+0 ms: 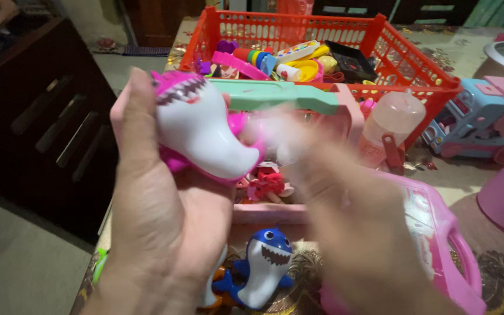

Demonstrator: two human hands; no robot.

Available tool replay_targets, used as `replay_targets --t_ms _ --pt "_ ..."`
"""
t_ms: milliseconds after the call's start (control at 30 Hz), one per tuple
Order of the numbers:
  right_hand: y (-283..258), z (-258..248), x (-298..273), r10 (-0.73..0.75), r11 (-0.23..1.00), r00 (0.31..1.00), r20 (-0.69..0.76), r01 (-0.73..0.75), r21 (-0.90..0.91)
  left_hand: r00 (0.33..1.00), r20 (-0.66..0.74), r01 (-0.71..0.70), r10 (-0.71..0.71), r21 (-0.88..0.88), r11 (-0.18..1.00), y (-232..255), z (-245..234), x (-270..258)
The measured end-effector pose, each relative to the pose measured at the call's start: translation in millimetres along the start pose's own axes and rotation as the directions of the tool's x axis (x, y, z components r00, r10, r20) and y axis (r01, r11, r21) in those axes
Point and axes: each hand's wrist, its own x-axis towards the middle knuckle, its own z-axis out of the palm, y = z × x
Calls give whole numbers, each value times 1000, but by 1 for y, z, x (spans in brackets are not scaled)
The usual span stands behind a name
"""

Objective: The person wipes several small plastic toys and a baby bottle with a white wipe, taking them from a pink toy basket and placing them on the table. The items include multiple shark-shaped toys, a doll, and a bottle, each handled one at a time.

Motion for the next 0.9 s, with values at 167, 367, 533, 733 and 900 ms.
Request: replay_targets --t_ms 167,367,533,733,900 --pt "-3 -2 17 474 778 880 2 -420 467 993 2 116 -116 95 989 -10 20 -10" --pt "61 -3 -31 499 754 862 88 -482 445 988 108 73 -115 336 939 -37 3 -29" --pt "64 -22 -35 434 772 838 330 -535 344 996 -65 83 -67 284 955 -46 2 -32" --pt "46 -31 -33 462 867 795 393 -499 -10 986 -115 151 -121 309 939 -49 -16 -38" --pt "39 -28 -33 773 611 599 209 -615 -499 936 -319 262 -150 346 901 -56 -33 -52"
